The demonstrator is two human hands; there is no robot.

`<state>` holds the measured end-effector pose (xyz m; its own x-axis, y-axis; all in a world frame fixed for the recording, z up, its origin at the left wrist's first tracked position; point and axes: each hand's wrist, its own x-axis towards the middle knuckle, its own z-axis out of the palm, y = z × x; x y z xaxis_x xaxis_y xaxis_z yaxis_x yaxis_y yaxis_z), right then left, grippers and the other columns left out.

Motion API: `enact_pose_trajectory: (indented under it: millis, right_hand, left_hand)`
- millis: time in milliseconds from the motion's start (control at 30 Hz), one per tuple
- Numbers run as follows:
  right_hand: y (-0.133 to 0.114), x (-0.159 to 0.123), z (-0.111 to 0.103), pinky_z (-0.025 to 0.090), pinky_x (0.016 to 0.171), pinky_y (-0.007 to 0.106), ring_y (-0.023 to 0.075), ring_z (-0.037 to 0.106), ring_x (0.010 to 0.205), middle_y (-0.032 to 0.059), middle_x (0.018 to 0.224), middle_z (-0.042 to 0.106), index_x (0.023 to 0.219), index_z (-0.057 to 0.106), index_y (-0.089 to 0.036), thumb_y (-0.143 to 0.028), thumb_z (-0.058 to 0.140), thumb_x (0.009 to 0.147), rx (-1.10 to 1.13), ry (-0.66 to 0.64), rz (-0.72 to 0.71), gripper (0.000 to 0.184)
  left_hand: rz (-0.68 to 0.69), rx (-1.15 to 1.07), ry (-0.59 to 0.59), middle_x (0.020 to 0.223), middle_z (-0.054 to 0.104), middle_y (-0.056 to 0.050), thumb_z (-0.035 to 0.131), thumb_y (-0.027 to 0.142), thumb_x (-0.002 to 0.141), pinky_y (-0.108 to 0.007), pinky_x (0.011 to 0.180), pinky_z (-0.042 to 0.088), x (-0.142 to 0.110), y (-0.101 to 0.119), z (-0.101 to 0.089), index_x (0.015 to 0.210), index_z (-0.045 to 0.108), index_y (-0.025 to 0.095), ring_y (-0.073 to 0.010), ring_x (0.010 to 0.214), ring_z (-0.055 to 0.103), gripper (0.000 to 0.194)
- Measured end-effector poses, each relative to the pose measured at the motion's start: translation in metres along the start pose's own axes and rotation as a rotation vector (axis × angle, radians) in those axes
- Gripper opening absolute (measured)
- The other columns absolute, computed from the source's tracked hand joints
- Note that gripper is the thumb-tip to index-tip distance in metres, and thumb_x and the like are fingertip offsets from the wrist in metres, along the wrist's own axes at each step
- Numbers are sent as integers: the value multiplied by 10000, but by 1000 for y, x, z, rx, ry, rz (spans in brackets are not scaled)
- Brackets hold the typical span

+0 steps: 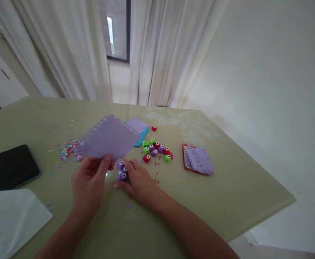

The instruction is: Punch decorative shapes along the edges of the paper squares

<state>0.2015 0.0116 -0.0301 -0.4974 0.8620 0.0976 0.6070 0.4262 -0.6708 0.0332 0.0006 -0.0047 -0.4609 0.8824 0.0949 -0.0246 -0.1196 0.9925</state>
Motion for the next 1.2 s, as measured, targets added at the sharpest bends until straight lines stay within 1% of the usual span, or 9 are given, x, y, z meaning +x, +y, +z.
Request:
enact_pose_trajectory:
  millis: [167, 233, 333, 400, 633, 767, 933, 1067, 1200]
  right_hand:
    - [-3, 9, 5, 525, 1194, 449, 311, 600, 1445, 155, 1596, 558, 1590, 487, -253, -359, 858, 963, 63, 43, -96, 737]
    - [-1, 6, -7, 577, 1117, 432, 293, 664, 1340, 146, 1515, 618, 1552, 531, -244, -362, 822, 993, 61, 93, -83, 641]
    - [11, 0, -33, 567, 1092, 484, 307, 687, 1217, 142, 1284, 700, 1353, 677, -214, -335, 710, 1063, -97, 278, 36, 315]
    - [20, -2, -46, 554, 1087, 512, 329, 668, 1222, 161, 1290, 675, 1304, 694, -200, -322, 713, 1053, -224, 336, 114, 280]
    - [28, -1, -49, 566, 984, 478, 326, 702, 1091, 163, 1179, 718, 1119, 691, -184, -193, 706, 990, -301, 156, 225, 130]
    - [26, -2, -42, 583, 866, 396, 245, 708, 915, 58, 999, 724, 1095, 639, -215, -142, 732, 860, 48, 265, 207, 263]
    - [20, 0, -41, 593, 737, 342, 186, 736, 790, 24, 1030, 717, 1191, 691, -240, -428, 827, 863, 870, 217, 271, 402]
    - [10, 0, -42, 531, 714, 290, 151, 653, 746, -3, 870, 725, 934, 728, -215, -443, 991, 698, 1030, 182, 315, 421]
    - [6, -3, -38, 548, 736, 291, 149, 667, 760, -8, 916, 755, 949, 731, -221, -379, 1034, 615, 1183, 161, 353, 478]
  left_hand:
    - [-12, 7, 4, 819, 810, 32, 877, 414, 861, -262, 713, 596, 1, 0, -2, 909, 763, 257, -175, 731, 747, 200]
    - [-27, 27, 14, 793, 807, 24, 881, 414, 849, -269, 686, 601, 2, 2, -2, 884, 760, 252, -186, 716, 752, 205]
    - [-38, 40, 1, 767, 805, 14, 883, 432, 840, -285, 647, 604, 1, 5, -2, 859, 757, 255, -202, 694, 757, 219]
    - [-35, 28, -16, 772, 806, 8, 892, 449, 827, -292, 630, 603, 0, 7, 0, 860, 760, 256, -207, 689, 757, 236]
    - [-61, 19, -98, 683, 756, 0, 912, 470, 762, -264, 561, 560, -5, 12, 4, 812, 757, 226, -176, 601, 703, 293]
    - [-48, 21, -103, 663, 744, 2, 904, 457, 765, -253, 545, 541, -7, 14, 4, 796, 749, 224, -163, 578, 679, 281]
    - [-54, 18, -92, 679, 750, 1, 892, 436, 779, -251, 541, 536, -6, 12, 5, 774, 726, 225, -171, 597, 698, 268]
    - [-33, 14, -111, 688, 756, 4, 874, 433, 820, -252, 559, 529, -7, 10, 4, 845, 745, 219, -161, 595, 676, 252]
    - [-25, -14, -169, 716, 779, -4, 880, 471, 835, -254, 574, 536, -9, 10, 6, 917, 747, 211, -165, 609, 691, 303]
